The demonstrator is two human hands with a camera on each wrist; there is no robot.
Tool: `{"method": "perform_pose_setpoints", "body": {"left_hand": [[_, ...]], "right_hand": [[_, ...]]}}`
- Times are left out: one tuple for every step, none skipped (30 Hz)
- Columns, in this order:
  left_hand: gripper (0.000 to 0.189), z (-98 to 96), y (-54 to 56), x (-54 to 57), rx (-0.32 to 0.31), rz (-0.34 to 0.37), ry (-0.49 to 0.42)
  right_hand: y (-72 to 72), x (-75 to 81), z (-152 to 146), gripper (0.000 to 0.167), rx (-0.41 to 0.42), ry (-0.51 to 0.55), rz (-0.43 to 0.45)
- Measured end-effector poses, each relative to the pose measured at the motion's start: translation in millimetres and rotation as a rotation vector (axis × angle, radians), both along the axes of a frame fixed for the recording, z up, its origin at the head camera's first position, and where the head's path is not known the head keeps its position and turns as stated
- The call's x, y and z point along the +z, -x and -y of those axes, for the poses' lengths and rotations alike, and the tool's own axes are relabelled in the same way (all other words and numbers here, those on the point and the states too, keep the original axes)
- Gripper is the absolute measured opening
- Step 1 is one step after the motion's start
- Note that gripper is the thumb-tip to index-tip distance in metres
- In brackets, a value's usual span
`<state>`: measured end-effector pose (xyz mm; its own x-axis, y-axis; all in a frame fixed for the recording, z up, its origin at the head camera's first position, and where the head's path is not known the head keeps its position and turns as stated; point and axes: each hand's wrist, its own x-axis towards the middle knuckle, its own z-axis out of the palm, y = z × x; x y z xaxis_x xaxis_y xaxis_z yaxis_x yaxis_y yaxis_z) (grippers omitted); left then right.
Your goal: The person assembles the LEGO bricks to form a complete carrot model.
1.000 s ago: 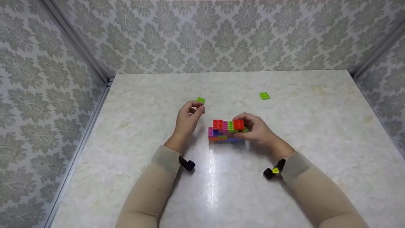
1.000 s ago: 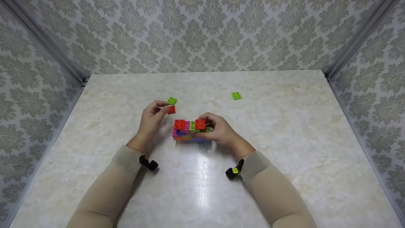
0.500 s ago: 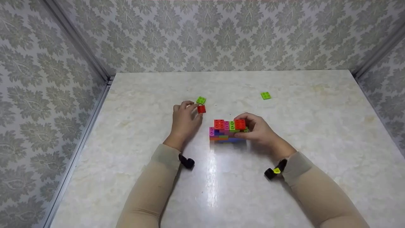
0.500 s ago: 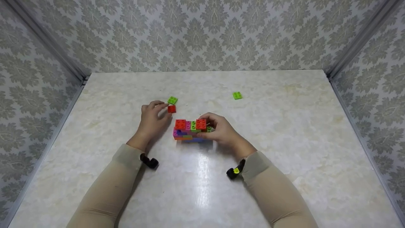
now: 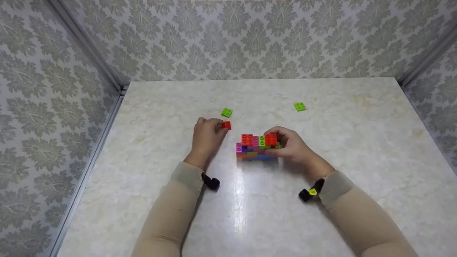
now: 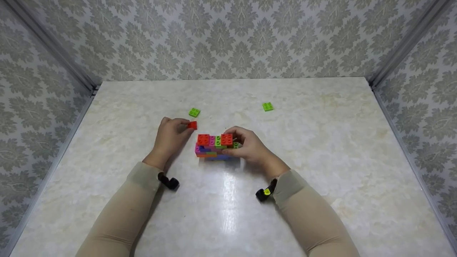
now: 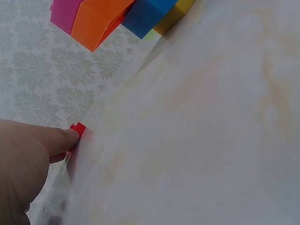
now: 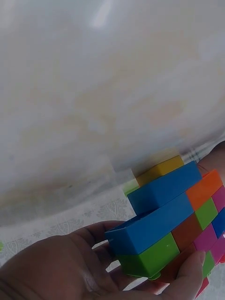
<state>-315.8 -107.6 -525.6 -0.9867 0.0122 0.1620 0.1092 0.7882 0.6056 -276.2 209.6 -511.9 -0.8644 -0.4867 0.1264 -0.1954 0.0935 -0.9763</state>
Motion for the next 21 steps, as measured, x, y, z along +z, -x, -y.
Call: {"method": "perform_pose_setpoints", "body": {"left_hand": [[0.032, -0.2, -0.2, 0.2, 0.002, 0.012, -0.009], [0.033, -0.7, -0.3, 0.5, 0.003, 0.023, -0.019], [0.033, -1.2, -0.5, 0.9, 0.004, 0.033, -0.028], [0.034, -1.8, -0.7, 1.3, 0.005, 0.041, -0.039], [0.034, -2.3, -1.0, 2.0, 0.004, 0.048, -0.052], [0.035, -2.9, -1.4, 2.7, 0.004, 0.052, -0.067], [0.036, -3.4, -2.1, 3.7, 0.003, 0.053, -0.084], [0.036, -4.1, -2.7, 4.6, 0.003, 0.051, -0.101], [0.037, -4.6, -3.3, 5.4, 0.0, 0.04, -0.116], [0.037, -5.0, -3.9, 6.2, -0.004, 0.027, -0.129], [0.037, -5.5, -4.5, 6.9, -0.009, 0.014, -0.142], [0.036, -6.0, -5.2, 7.7, -0.013, -0.003, -0.156], [0.035, -6.5, -5.9, 8.6, -0.02, -0.015, -0.172], [0.035, -7.2, -6.8, 9.9, -0.026, -0.027, -0.188], [0.034, -8.2, -7.6, 11.3, -0.036, -0.038, -0.206], [0.033, -9.3, -8.5, 13.0, -0.047, -0.045, -0.227], [0.032, -10.6, -9.5, 14.9, -0.059, -0.052, -0.248], [0.031, -11.9, -10.7, 17.0, -0.072, -0.058, -0.267], [0.03, -13.2, -11.6, 19.2, -0.088, -0.065, -0.289], [0.029, -14.6, -12.6, 21.5, -0.107, -0.076, -0.307], [0.029, -15.9, -13.4, 23.5, -0.128, -0.088, -0.321]], "right_hand": [[-0.2, 0.3, 0, 0.05, 0.002, 0.002, -0.001], [-0.3, 0.3, 0, 0.05, 0.003, 0.001, -0.002], [-0.5, 0.3, -1, 0.05, 0.005, 0.001, -0.002], [-0.7, 0.4, -1, 0.05, 0.006, 0.001, -0.003], [-0.7, 0.3, -1, 0.05, 0.007, 0.002, -0.004], [-0.9, 0.2, -1, 0.05, 0.008, 0.003, -0.006], [-0.8, 0.1, -1, 0.05, 0.009, 0.006, -0.01], [-0.8, -0.2, -1, 0.05, 0.008, 0.009, -0.013], [-0.7, -0.3, -1, 0.049, 0.011, 0.016, -0.015], [-0.5, -0.5, -1, 0.049, 0.013, 0.022, -0.019], [-0.3, -0.9, -1, 0.048, 0.016, 0.029, -0.025], [-0.1, -1.2, 0, 0.047, 0.019, 0.032, -0.029], [0.1, -1.4, 0, 0.046, 0.02, 0.034, -0.033], [0.3, -1.6, 0, 0.044, 0.022, 0.036, -0.035], [0.3, -1.6, 0, 0.042, 0.024, 0.039, -0.038], [0.4, -1.6, 0, 0.041, 0.021, 0.034, -0.04], [0.4, -1.6, 0, 0.04, 0.019, 0.031, -0.041], [0.6, -1.5, 0, 0.039, 0.018, 0.027, -0.042], [0.5, -1.2, 0, 0.039, 0.016, 0.026, -0.042], [0.7, -1.0, -1, 0.039, 0.017, 0.026, -0.044], [0.6, -0.7, -1, 0.04, 0.016, 0.024, -0.046]]}}
